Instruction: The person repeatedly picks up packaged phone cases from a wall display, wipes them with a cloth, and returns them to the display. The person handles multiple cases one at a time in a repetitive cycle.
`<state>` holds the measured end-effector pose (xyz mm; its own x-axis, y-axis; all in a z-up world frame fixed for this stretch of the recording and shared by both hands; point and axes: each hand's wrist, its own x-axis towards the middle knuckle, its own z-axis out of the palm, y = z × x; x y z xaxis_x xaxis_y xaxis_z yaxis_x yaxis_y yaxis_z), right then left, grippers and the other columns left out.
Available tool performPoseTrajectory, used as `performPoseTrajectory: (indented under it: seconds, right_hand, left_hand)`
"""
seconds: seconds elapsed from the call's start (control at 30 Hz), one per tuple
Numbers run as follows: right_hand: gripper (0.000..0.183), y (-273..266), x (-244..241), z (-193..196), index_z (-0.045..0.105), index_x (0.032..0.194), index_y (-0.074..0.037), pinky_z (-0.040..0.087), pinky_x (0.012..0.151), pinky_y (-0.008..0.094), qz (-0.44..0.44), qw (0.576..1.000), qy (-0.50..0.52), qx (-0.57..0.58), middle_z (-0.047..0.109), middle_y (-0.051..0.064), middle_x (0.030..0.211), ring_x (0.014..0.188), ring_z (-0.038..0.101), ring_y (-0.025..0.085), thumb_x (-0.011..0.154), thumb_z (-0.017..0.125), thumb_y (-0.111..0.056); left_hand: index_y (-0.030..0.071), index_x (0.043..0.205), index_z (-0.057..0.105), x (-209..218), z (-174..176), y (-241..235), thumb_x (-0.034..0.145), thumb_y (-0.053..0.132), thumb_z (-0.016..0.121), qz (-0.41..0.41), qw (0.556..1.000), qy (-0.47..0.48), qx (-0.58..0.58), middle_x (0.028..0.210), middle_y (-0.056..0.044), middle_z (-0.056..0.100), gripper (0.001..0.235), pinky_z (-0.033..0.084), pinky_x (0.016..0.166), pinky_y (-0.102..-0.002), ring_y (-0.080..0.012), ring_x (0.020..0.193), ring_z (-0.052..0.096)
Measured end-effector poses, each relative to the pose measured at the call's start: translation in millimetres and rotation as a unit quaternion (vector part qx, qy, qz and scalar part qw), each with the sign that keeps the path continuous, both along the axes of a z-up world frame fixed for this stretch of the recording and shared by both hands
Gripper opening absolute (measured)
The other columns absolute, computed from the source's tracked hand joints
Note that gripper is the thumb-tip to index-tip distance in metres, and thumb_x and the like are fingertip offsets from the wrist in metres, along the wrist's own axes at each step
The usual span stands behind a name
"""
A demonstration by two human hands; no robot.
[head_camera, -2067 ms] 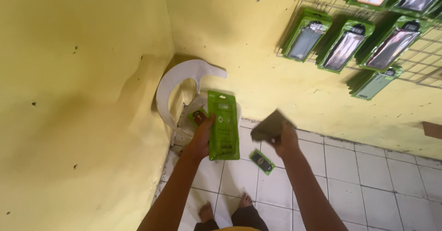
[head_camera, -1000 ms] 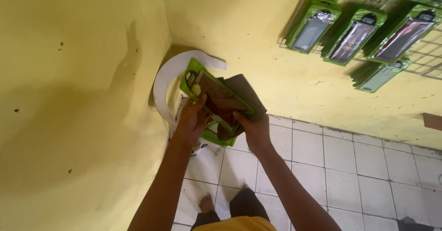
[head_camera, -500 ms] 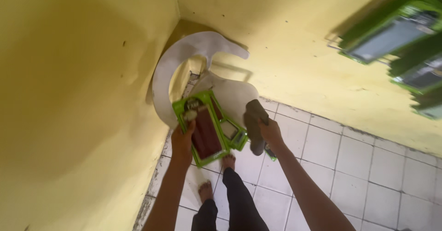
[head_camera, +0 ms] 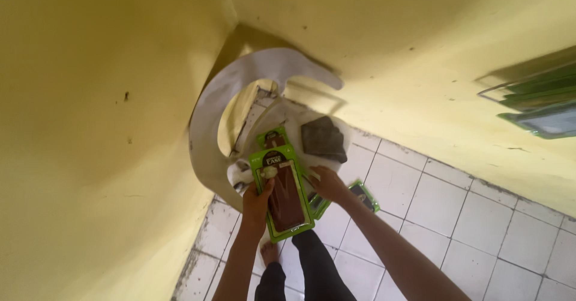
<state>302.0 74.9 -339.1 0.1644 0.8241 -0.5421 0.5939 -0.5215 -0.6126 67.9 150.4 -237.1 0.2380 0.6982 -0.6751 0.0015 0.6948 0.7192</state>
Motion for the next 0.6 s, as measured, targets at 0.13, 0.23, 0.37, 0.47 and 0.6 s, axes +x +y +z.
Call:
performPoseTrajectory:
  seconds: [0.13, 0.23, 0.37, 0.47, 0.6]
  right_hand:
    - [0.051, -21.2, 4.8, 64.0, 0.062, 0.141, -0.007, 0.055, 0.096, 0.039, -0.229, 0.92, 0.319, -0.012, 0.071, 0.015, 0.129, 0.114, 0.067, 0.028, 0.106, 0.047, -0.04]
    - [0.046, -45.4, 12.3, 122.3, 0.062, 0.136, -0.003, 0.058, 0.09, 0.037, -0.284, 0.887, 0.362, 0.047, 0.073, 0.012, 0.121, 0.105, 0.069, 0.023, 0.101, 0.056, -0.032]
    - [0.035, -105.1, 16.2, 194.8, 0.069, 0.122, 0.003, 0.059, 0.084, 0.037, -0.277, 0.922, 0.24, 0.124, 0.076, 0.015, 0.108, 0.096, 0.07, 0.021, 0.093, 0.069, -0.016]
    - [0.031, -170.3, 16.5, 238.3, 0.067, 0.122, -0.002, 0.06, 0.082, 0.032, -0.3, 0.938, 0.145, 0.097, 0.076, 0.008, 0.107, 0.09, 0.072, 0.015, 0.095, 0.067, -0.018]
    - [0.029, -268.7, 13.2, 285.1, 0.069, 0.119, 0.0, 0.056, 0.073, 0.033, -0.392, 0.898, 0.151, 0.13, 0.077, 0.011, 0.101, 0.082, 0.067, 0.016, 0.094, 0.07, -0.014]
  left_hand:
    - [0.001, 0.12, 0.069, 20.4, 26.0, -13.1, 0.094, 0.028, 0.071, -0.051, 0.998, 0.001, 0.025, 0.103, -0.007, 0.073, 0.038, 0.054, 0.081, -0.03, -0.0159, 0.092, 0.067]
    - [0.002, 0.12, 0.07, 42.9, 50.1, -27.0, 0.093, 0.029, 0.072, -0.101, 0.992, -0.019, 0.073, 0.104, -0.005, 0.074, 0.038, 0.054, 0.083, -0.029, -0.0145, 0.093, 0.067]
    - [0.001, 0.119, 0.07, 69.5, 86.9, -71.8, 0.092, 0.027, 0.073, -0.156, 0.982, -0.089, 0.058, 0.104, -0.004, 0.073, 0.038, 0.054, 0.085, -0.03, -0.014, 0.094, 0.066]
    - [0.002, 0.12, 0.07, 77.9, 106.3, -120.2, 0.094, 0.025, 0.072, -0.229, 0.964, -0.101, 0.093, 0.1, -0.006, 0.073, 0.035, 0.054, 0.081, -0.031, -0.0154, 0.09, 0.065]
    - [0.001, 0.12, 0.071, 97.7, 134.2, -187.4, 0.092, 0.019, 0.075, -0.318, 0.933, -0.099, 0.138, 0.1, -0.008, 0.072, 0.033, 0.053, 0.077, -0.03, -0.0148, 0.087, 0.063]
